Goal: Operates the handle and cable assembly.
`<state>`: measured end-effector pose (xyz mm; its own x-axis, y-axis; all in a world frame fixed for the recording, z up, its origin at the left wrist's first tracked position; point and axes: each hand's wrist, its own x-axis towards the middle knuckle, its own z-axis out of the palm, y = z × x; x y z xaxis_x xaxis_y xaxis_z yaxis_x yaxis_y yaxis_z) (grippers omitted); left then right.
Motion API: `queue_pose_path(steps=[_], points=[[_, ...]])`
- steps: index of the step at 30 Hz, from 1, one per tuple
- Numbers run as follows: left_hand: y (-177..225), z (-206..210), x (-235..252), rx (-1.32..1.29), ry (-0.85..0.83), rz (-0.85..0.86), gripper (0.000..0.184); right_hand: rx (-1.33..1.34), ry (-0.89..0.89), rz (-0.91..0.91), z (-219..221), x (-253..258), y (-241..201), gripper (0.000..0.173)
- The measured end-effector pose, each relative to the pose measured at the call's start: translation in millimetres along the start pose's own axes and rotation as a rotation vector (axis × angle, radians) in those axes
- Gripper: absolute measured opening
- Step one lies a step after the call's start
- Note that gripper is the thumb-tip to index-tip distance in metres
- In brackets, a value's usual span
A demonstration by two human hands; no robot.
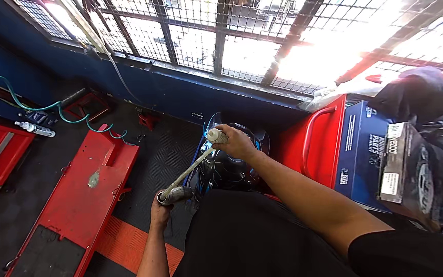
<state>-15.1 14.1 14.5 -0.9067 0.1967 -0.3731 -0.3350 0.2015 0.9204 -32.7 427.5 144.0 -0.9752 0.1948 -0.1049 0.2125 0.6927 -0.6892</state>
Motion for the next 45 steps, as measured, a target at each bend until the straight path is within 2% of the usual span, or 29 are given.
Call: queue_pose_path(steps=[9,13,17,23,26,36,45], points=[[1.3,1.6,4.1,0.003,-0.002,-0.006,0.059,-0.019,0.0,-0.014,-2.9,0.7,-1.1,0.074],[2.3,1.3,6.4,0.021,0.005,-0.006,0.06,-0.042,-0.022,-0.01,-5.9,1.9,-4.7,0.071],[3.7,1.1,6.5,0.021,0.011,-0.022,0.061,-0.089,-0.048,0.031,-7.1,3.9,-11.6,0.054],[0.2,-2.2,5.3,0.007,0.014,0.003,0.062,-0.031,0.037,0.135,-10.6,9.3,-1.6,0.022],[-3.5,-3.7,3.7,0.007,0.015,-0.001,0.061,0.026,0.042,0.162,-12.6,12.5,3.1,0.017],[-22.9,-3.3,-0.5,0.013,0.033,-0.058,0.063,0.031,-0.041,0.012,-3.1,7.5,4.7,0.035],[-14.3,-1.2,-1.1,0.064,0.044,-0.075,0.066,-0.025,-0.072,0.014,-2.3,2.8,-4.1,0.05]])
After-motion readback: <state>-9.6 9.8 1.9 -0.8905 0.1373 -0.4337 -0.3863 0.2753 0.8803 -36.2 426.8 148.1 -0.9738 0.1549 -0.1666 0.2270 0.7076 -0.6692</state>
